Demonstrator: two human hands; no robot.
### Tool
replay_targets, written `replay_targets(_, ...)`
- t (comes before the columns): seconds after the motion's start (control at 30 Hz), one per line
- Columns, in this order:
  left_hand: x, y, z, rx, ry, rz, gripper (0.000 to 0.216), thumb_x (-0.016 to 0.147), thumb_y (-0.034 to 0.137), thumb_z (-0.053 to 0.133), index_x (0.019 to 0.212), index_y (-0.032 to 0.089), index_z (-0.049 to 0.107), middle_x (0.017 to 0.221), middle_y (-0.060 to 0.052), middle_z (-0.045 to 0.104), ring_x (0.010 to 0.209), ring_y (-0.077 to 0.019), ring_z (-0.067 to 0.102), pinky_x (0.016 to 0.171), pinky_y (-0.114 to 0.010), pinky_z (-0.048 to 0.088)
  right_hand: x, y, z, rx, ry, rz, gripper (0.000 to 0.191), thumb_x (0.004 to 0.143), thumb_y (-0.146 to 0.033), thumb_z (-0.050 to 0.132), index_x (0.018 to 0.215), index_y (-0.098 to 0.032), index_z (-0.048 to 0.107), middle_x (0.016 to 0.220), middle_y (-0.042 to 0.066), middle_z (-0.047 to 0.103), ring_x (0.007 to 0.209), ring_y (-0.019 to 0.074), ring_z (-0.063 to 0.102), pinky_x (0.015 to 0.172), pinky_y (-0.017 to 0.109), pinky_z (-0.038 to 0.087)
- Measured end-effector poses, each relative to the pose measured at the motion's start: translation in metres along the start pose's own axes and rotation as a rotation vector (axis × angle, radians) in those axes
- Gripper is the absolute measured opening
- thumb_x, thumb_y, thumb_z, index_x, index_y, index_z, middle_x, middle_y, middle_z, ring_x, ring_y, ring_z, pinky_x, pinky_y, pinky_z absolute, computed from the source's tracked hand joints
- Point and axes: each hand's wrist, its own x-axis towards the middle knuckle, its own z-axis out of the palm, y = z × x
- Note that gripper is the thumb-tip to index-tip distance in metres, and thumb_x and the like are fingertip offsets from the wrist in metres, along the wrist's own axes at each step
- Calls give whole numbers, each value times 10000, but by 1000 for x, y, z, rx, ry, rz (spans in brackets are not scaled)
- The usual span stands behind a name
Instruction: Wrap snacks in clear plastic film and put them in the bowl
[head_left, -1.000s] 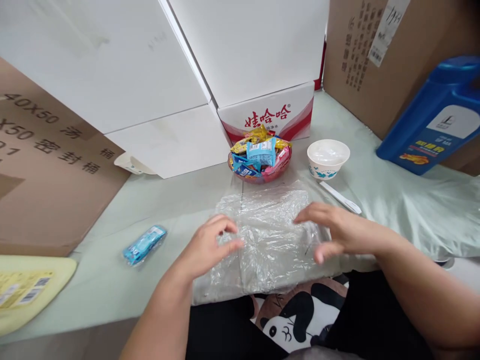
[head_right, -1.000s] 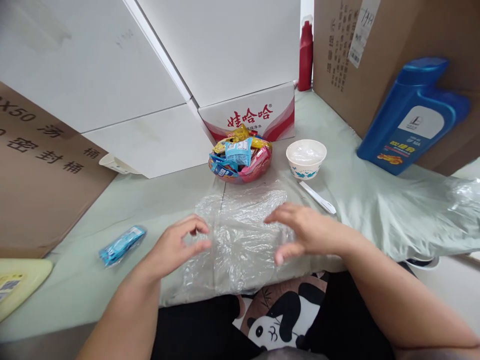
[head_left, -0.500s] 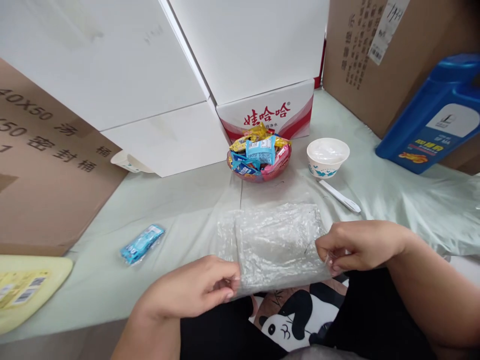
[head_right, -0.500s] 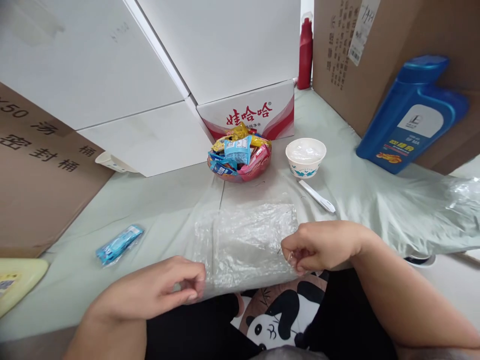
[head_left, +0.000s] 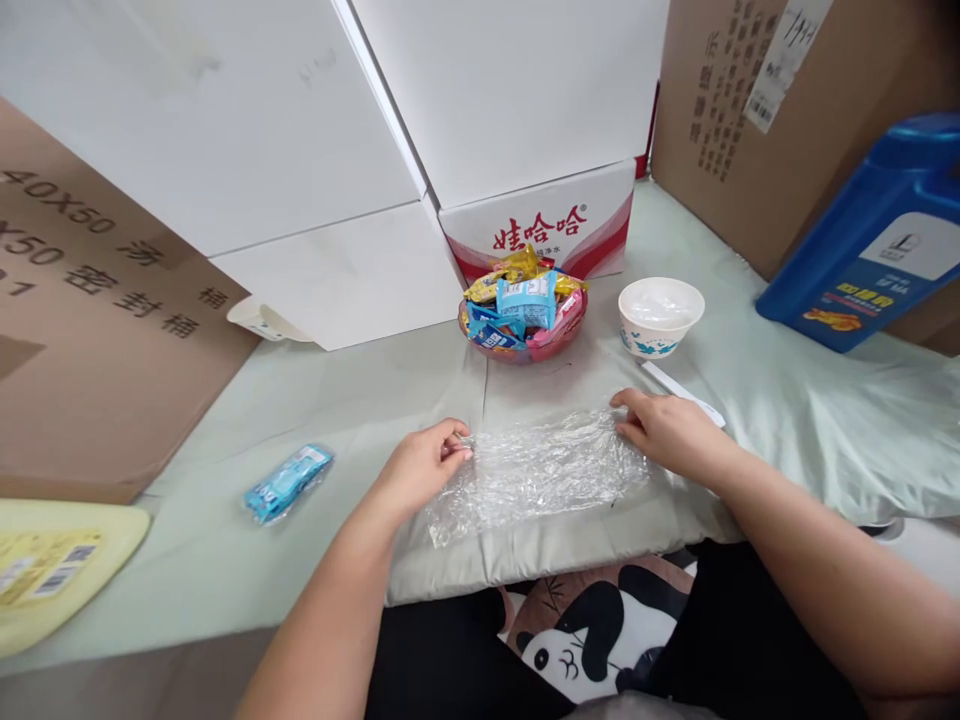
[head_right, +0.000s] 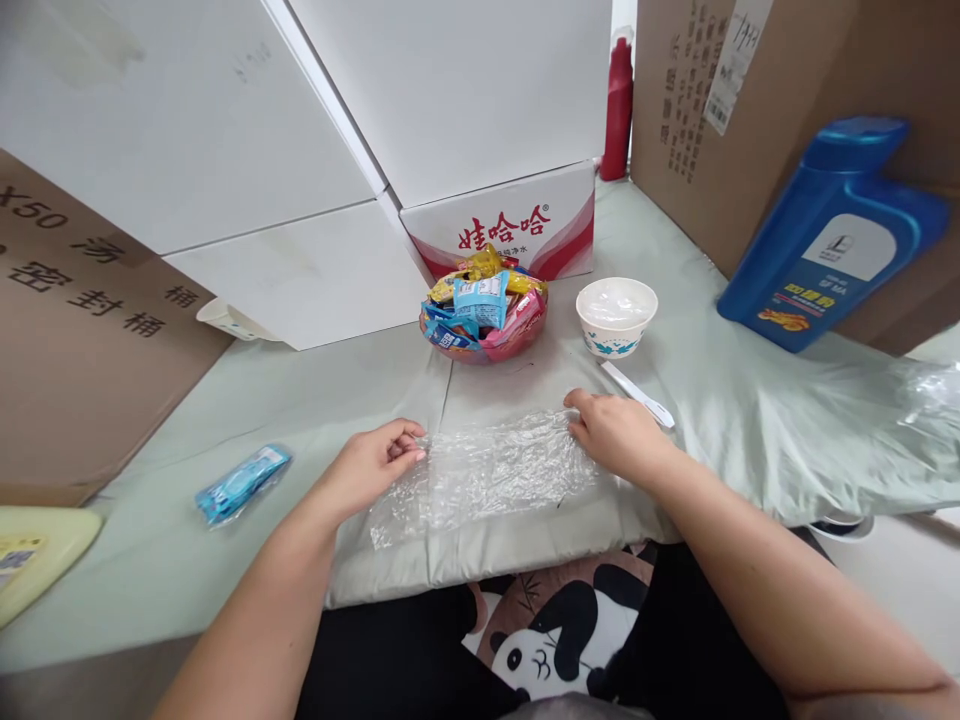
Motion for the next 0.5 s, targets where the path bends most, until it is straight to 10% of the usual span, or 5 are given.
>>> replay_targets(0.33,3,7,5,257,18,-21,160,833,268,541,963,226,625,874,-26,680,816,-206,647,747,-313,474,2,-7,4,-117,36,8,341,952,-290,426,1245,-145,523,963,110,726,867,263,683,680,319,443)
replay_targets(0.5,-12,27,1,404,423,90,200,897,282,506,1020,183,628,1049,-114,634,1043,-293,576,914,-415,450,1,-11,7,-115,52,-17,323,953,-282,424,1229,-153,529,1033,127,708,863,250,680,666,309,439)
